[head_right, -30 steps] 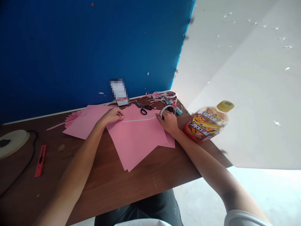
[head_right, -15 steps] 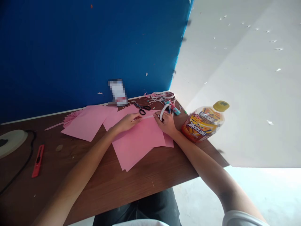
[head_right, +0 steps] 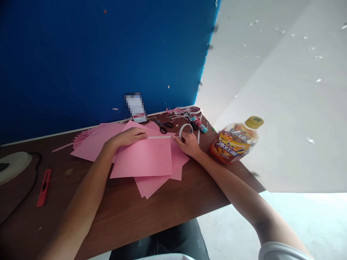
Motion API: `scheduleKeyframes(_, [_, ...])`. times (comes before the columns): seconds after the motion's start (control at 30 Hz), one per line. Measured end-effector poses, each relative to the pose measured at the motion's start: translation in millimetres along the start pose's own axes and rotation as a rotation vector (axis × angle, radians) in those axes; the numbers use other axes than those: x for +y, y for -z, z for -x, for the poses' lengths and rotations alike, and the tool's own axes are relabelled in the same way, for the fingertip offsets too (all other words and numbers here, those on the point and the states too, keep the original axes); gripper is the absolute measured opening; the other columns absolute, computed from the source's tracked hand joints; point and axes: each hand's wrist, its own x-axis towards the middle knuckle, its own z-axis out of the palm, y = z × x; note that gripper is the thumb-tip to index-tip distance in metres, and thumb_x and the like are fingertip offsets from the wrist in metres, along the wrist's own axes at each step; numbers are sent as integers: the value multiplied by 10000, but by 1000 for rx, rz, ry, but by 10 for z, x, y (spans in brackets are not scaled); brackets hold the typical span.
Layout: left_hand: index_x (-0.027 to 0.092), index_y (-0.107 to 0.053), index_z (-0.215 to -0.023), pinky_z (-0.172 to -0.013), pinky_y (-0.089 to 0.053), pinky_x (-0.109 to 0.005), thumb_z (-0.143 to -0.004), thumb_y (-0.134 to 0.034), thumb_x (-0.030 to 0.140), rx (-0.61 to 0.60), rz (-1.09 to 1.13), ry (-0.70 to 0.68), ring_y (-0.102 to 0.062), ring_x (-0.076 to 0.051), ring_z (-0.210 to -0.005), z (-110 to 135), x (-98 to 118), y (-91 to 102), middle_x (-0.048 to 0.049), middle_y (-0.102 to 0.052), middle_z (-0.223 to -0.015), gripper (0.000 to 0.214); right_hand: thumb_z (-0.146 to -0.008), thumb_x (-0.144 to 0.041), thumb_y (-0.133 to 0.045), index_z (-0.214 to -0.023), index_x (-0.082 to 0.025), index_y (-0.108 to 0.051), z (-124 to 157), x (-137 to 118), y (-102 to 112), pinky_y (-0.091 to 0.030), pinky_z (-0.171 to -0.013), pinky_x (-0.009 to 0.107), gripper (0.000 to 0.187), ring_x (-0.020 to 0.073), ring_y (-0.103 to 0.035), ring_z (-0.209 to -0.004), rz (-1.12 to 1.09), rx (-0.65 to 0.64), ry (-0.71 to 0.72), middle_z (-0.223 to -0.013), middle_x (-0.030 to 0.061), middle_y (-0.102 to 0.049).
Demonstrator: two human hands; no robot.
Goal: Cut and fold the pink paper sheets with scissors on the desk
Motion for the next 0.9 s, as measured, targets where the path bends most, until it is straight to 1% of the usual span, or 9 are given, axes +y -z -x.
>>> scheduleKeyframes(0.17, [193, -596, -731, -651, -395, -259, -759, -523, 561, -79, -4, 143, -547, -185, -727, 6, -207, 48, -32, -622, -785, 376, -925, -528, -353, -577, -186, -441, -28, 30, -8, -282, -538, 258, 496, 110, -400, -518, 30, -15, -9, -538, -14, -446])
scheduleKeyframes(0.27, [202, -637, -833, -658, -409, -238, -715, -555, 608, -125, 47, 243, -578, -188, -771, -3, -410, 50, -42, -661, -870, 430, -924, -542, -345, -569, -192, -413, -41, 42, -12, -263, -529, 263, 503, 112, -378, -511, 65, -15, -37, -528, -17, -430])
scheduleKeyframes(0.33, [193, -648, -869, -629, -414, -237, -681, -581, 633, -160, 85, 318, -581, -184, -740, 3, -519, 57, -63, -663, -894, 483, -920, -548, -351, -573, -194, -409, -42, 42, -22, -252, -527, 265, 500, 112, -375, -512, 81, -20, -50, -531, -17, -430])
scheduleKeyframes(0.4, [182, -653, -871, -600, -423, -247, -670, -588, 649, -214, 135, 387, -582, -183, -694, 25, -567, 72, -81, -659, -870, 512, -916, -549, -363, -578, -194, -408, -39, 37, -34, -245, -528, 266, 492, 111, -374, -516, 86, -30, -54, -537, -17, -435])
scheduleKeyframes(0.47, [176, -656, -858, -589, -432, -253, -659, -617, 632, -239, 191, 421, -582, -179, -664, 59, -551, 92, -84, -652, -819, 499, -914, -545, -372, -581, -193, -407, -37, 32, -43, -240, -530, 267, 485, 110, -366, -515, 76, -36, -53, -538, -19, -431])
scheduleKeyframes(0.57, [175, -666, -851, -598, -439, -249, -615, -704, 549, -269, 271, 380, -576, -163, -647, 117, -467, 127, -64, -643, -752, 444, -911, -554, -375, -578, -191, -415, -43, 36, -40, -232, -525, 270, 494, 106, -347, -503, 43, -14, -76, -526, -26, -407])
scheduleKeyframes(0.67, [196, -662, -968, -624, -442, -238, -566, -770, 447, -366, 306, 276, -581, -153, -677, 153, -423, 158, -31, -644, -743, 487, -904, -580, -366, -612, -179, -499, -63, 57, -25, -259, -523, 265, 513, 114, -375, -515, -41, 36, -138, -539, -19, -429])
scheduleKeyframes(0.8, [227, -600, -1123, -646, -449, -229, -571, -777, 377, -413, 303, 216, -601, -162, -784, 153, -488, 167, -33, -658, -862, 599, -892, -604, -370, -756, -143, -625, -96, 100, -3, -325, -550, 254, 544, 130, -447, -571, -193, 93, -221, -592, -1, -497])
scheduleKeyframes(0.9, [221, -596, -1092, -615, -436, -218, -600, -762, 387, -424, 290, 201, -601, -168, -813, 142, -573, 161, -50, -655, -920, 545, -881, -617, -386, -780, -133, -636, -109, 113, 5, -344, -553, 250, 554, 131, -462, -581, -280, 99, -249, -595, 6, -518])
